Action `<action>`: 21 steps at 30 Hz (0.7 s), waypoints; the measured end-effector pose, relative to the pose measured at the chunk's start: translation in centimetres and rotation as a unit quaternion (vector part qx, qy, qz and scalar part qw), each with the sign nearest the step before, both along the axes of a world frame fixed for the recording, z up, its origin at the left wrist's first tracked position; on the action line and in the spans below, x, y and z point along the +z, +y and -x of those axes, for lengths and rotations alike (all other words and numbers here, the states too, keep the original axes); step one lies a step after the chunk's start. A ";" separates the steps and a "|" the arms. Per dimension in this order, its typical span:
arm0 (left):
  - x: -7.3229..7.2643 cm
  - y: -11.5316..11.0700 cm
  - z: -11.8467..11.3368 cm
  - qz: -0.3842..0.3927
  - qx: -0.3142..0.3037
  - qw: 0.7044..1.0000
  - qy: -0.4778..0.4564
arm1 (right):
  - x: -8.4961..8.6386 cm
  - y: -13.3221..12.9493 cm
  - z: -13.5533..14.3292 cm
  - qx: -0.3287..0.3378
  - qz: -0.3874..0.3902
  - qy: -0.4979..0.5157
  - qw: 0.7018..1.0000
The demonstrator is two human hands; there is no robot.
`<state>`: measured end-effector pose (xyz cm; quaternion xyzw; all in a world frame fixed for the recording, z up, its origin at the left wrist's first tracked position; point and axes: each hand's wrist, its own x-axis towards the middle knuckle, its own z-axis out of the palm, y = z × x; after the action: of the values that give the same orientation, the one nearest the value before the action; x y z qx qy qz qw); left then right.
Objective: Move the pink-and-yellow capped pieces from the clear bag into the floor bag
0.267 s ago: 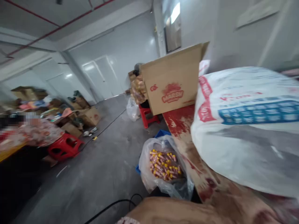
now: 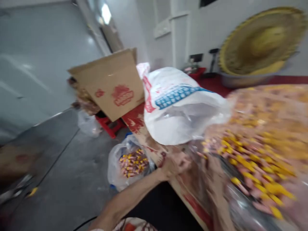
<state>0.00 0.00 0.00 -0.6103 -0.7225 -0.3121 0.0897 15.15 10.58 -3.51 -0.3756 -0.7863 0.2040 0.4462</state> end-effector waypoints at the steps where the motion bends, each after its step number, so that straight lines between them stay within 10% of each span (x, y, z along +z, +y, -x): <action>1: -0.2 0.4 -0.4 0.016 -0.029 0.999 -0.031 | -0.1 -0.2 -0.9 -0.016 0.005 -0.015 1.000; 8: 0.5 1.6 1.2 0.057 -0.040 0.976 -0.205 | 0.4 0.0 0.1 -0.050 0.089 -0.059 0.993; 21: 0.9 2.7 0.8 -0.020 -0.101 0.995 0.012 | 1.8 -0.2 0.3 -0.056 0.137 -0.102 0.984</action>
<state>-0.78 2.65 0.86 -0.6823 -0.6494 -0.3266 0.0784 14.84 10.34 -1.76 -0.4953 -0.7699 0.2456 0.3189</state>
